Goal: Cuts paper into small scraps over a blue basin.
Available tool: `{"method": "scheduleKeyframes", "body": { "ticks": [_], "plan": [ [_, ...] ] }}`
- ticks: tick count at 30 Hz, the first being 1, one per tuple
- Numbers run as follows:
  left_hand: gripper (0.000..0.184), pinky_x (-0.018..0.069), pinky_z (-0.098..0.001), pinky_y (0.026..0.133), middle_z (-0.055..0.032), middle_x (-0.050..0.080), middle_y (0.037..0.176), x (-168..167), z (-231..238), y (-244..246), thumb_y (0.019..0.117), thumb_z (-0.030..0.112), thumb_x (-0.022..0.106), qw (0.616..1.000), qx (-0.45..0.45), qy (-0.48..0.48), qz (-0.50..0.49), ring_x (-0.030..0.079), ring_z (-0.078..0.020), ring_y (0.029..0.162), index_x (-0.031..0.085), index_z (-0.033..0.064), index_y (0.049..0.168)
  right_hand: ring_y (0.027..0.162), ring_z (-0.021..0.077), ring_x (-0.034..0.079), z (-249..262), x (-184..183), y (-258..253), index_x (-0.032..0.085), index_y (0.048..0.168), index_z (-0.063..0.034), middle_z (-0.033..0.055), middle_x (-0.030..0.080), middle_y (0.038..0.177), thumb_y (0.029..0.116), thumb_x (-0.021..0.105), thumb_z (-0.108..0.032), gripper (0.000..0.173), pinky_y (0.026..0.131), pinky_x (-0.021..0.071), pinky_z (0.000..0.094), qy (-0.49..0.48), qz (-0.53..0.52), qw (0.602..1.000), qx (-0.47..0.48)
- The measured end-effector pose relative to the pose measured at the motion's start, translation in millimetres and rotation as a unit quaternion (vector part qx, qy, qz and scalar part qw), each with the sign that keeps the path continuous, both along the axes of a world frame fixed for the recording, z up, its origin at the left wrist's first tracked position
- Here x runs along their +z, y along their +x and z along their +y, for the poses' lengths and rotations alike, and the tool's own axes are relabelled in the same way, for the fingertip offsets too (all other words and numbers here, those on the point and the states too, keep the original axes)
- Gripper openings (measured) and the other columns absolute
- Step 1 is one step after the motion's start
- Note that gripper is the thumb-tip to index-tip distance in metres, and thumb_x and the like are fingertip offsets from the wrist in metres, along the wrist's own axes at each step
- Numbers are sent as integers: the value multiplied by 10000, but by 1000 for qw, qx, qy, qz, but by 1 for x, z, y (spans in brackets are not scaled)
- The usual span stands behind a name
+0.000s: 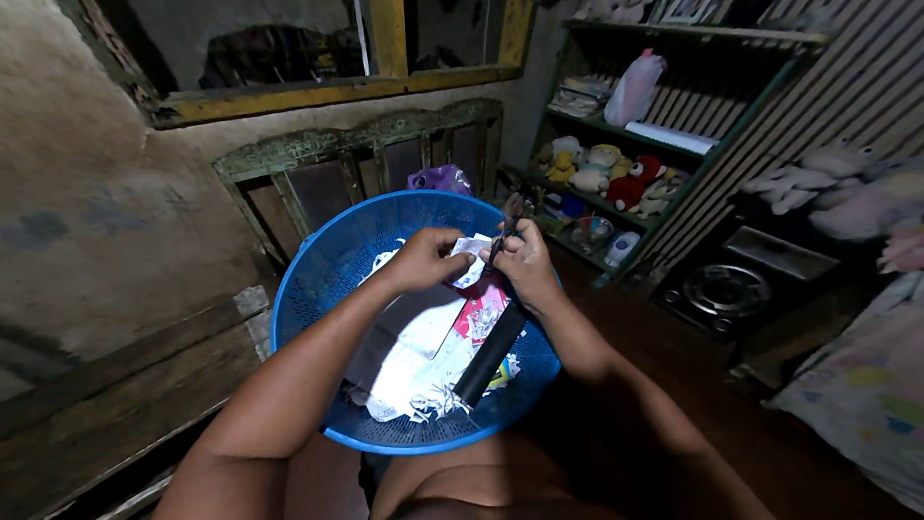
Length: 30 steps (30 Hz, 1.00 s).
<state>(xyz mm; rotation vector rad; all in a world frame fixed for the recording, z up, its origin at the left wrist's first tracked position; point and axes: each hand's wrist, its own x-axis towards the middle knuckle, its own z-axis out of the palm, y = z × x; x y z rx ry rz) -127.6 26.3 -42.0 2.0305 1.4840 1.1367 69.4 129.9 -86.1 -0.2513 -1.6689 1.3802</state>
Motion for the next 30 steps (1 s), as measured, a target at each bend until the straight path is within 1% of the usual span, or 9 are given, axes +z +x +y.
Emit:
{"method": "scheduleKeyframes", "body": {
  "ticks": [3,8,12,15,17,19,22,25,30],
  "plan": [
    [116,630,-349,741,-24,744,875,1,-1,2,981,178,688,1000,4,-3,11,714,-111,759,735,76,1008,875,249,709,1,-1,0,420,1351,-83,130,695,1017,896,750,-27,565,779,616,428,-1,7,1000,0],
    [159,618,-336,727,-46,735,887,-3,1,6,1003,202,677,999,6,15,-37,704,-129,762,718,56,1049,860,242,713,2,0,1,434,1331,-85,128,701,995,900,750,-20,538,780,617,418,4,2,1000,1],
    [149,617,-329,708,-62,733,870,7,-1,-2,1006,178,675,998,6,6,-55,704,-140,742,715,38,1040,869,251,718,0,0,2,448,1334,-101,134,716,1026,907,744,-62,521,741,614,415,-7,-40,999,19],
    [138,612,-331,692,-60,732,856,15,-2,-23,990,168,688,999,28,14,-40,698,-137,726,720,38,1021,931,257,705,2,-5,3,538,1270,-63,129,686,1099,940,733,-152,394,805,623,437,32,-95,994,46],
    [134,609,-327,686,-62,736,860,22,-6,-35,982,160,694,998,47,9,-47,696,-133,721,724,34,1016,849,214,691,1,-7,4,624,1158,-47,109,694,1015,957,725,-222,284,751,613,397,58,-147,986,54],
    [127,585,-299,628,-61,727,828,25,-8,-46,981,151,695,996,51,7,-70,671,-121,669,721,28,999,803,188,687,0,-6,4,640,1080,-44,96,704,939,981,697,-277,259,723,597,368,75,-196,975,70],
    [121,528,-267,562,-52,701,785,23,-10,-57,984,151,683,993,44,1,-110,612,-100,605,711,33,987,799,190,685,1,-6,4,632,1045,-39,101,704,900,1019,634,-358,320,729,583,359,82,-227,965,98],
    [120,522,-253,566,-55,699,785,17,-10,-59,988,146,682,989,29,-3,-145,609,-94,613,712,30,983,798,205,685,0,-5,4,642,1034,-28,110,690,883,1045,575,-389,367,742,589,374,80,-235,960,127],
    [143,529,-257,577,-57,701,794,13,-9,-50,994,171,677,985,12,-8,-170,617,-95,626,715,32,995,797,191,682,-1,-3,3,638,1004,-25,107,677,855,1059,550,-392,382,759,589,362,67,-242,957,147]
  ]
}}
